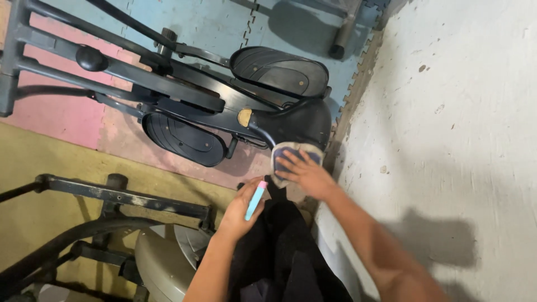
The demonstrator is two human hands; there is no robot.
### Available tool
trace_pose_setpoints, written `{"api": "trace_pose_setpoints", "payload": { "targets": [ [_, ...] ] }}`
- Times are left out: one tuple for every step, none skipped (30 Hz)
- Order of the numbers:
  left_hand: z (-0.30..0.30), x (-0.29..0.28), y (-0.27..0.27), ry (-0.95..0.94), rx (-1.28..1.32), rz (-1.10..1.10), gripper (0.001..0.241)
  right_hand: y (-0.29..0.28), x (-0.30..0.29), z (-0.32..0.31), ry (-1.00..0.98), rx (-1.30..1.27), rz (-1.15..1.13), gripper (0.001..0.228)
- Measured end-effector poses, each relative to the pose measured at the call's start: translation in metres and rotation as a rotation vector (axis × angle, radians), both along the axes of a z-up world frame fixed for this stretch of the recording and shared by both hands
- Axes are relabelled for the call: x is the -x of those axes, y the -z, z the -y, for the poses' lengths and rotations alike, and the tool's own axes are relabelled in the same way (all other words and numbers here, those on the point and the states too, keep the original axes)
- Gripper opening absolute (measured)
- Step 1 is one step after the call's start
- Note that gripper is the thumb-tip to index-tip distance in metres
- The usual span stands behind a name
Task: Cleaning various pieces of gym equipment with a spray bottle and cloth.
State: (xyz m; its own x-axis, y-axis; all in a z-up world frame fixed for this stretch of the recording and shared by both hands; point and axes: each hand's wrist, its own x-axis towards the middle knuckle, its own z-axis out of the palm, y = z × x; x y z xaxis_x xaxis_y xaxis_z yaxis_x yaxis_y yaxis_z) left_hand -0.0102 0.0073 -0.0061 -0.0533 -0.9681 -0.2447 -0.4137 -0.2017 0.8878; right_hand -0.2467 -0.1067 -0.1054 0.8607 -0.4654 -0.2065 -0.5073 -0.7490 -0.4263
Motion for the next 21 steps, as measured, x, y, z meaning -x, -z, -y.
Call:
{"api": "trace_pose_setpoints", "payload": {
  "targets": [
    [0.001,0.000,0.002,0.012,0.004,0.002,0.051,0.000,0.003,0.006,-0.040,-0.016,0.008,0.075],
    [0.002,0.000,0.004,0.025,0.004,0.002,0.051,0.000,0.004,0.017,-0.027,-0.016,0.009,0.075],
    [0.003,0.000,0.006,0.050,0.035,0.028,0.054,0.000,0.004,0.027,-0.010,0.060,-0.083,0.080],
    [0.001,0.001,0.008,0.071,0.062,0.054,0.057,0.000,0.006,0.035,0.003,0.130,-0.174,0.086],
    [0.002,0.000,0.007,0.080,0.057,0.054,0.057,0.011,0.005,0.040,0.011,0.124,-0.174,0.086],
    [0.004,0.000,0.007,0.079,0.030,0.048,0.055,0.021,0.006,0.045,0.197,0.139,-0.066,0.072],
    [0.006,0.001,0.006,0.077,0.003,0.042,0.054,0.032,0.007,0.050,0.384,0.154,0.040,0.059],
    [0.008,-0.001,0.006,0.088,0.001,0.042,0.054,0.036,0.000,0.052,0.395,0.152,0.039,0.059],
    [0.010,-0.002,0.006,0.104,-0.011,0.043,0.055,0.041,-0.006,0.053,0.633,0.171,0.166,0.058],
    [0.009,-0.003,0.004,0.123,-0.029,0.041,0.056,0.045,-0.012,0.051,0.874,0.187,0.289,0.057],
    [0.005,-0.006,0.007,0.137,-0.036,0.040,0.056,0.044,-0.018,0.045,0.889,0.183,0.284,0.057],
    [0.005,-0.009,0.011,0.157,-0.002,0.050,0.056,0.042,-0.023,0.042,1.008,0.165,0.310,0.058],
    [0.004,-0.011,0.015,0.177,0.032,0.060,0.055,0.041,-0.029,0.040,1.126,0.148,0.338,0.058],
    [0.007,-0.012,0.015,0.193,0.038,0.056,0.055,0.046,-0.031,0.032,1.140,0.157,0.336,0.058],
    [0.009,-0.013,0.014,0.194,0.005,0.059,0.057,0.051,-0.034,0.024,1.249,0.135,0.351,0.060],
    [0.006,-0.014,0.011,0.190,-0.037,0.062,0.058,0.054,-0.038,0.011,1.354,0.103,0.361,0.063],
    [0.007,-0.014,0.010,0.200,-0.041,0.058,0.058,0.053,-0.042,-0.005,1.365,0.103,0.354,0.063],
    [0.008,-0.015,0.009,0.199,-0.098,0.058,0.057,0.053,-0.047,-0.020,1.393,0.100,0.367,0.065],
    [0.010,-0.015,0.008,0.198,-0.155,0.058,0.056,0.052,-0.053,-0.035,1.421,0.097,0.379,0.068],
    [0.009,-0.016,0.012,0.197,-0.152,0.060,0.056,0.054,-0.054,-0.047,1.420,0.098,0.383,0.068],
    [0.008,-0.016,0.015,0.231,-0.131,0.062,0.059,0.054,-0.056,-0.060,1.486,0.012,0.450,0.070]
  ]
}}
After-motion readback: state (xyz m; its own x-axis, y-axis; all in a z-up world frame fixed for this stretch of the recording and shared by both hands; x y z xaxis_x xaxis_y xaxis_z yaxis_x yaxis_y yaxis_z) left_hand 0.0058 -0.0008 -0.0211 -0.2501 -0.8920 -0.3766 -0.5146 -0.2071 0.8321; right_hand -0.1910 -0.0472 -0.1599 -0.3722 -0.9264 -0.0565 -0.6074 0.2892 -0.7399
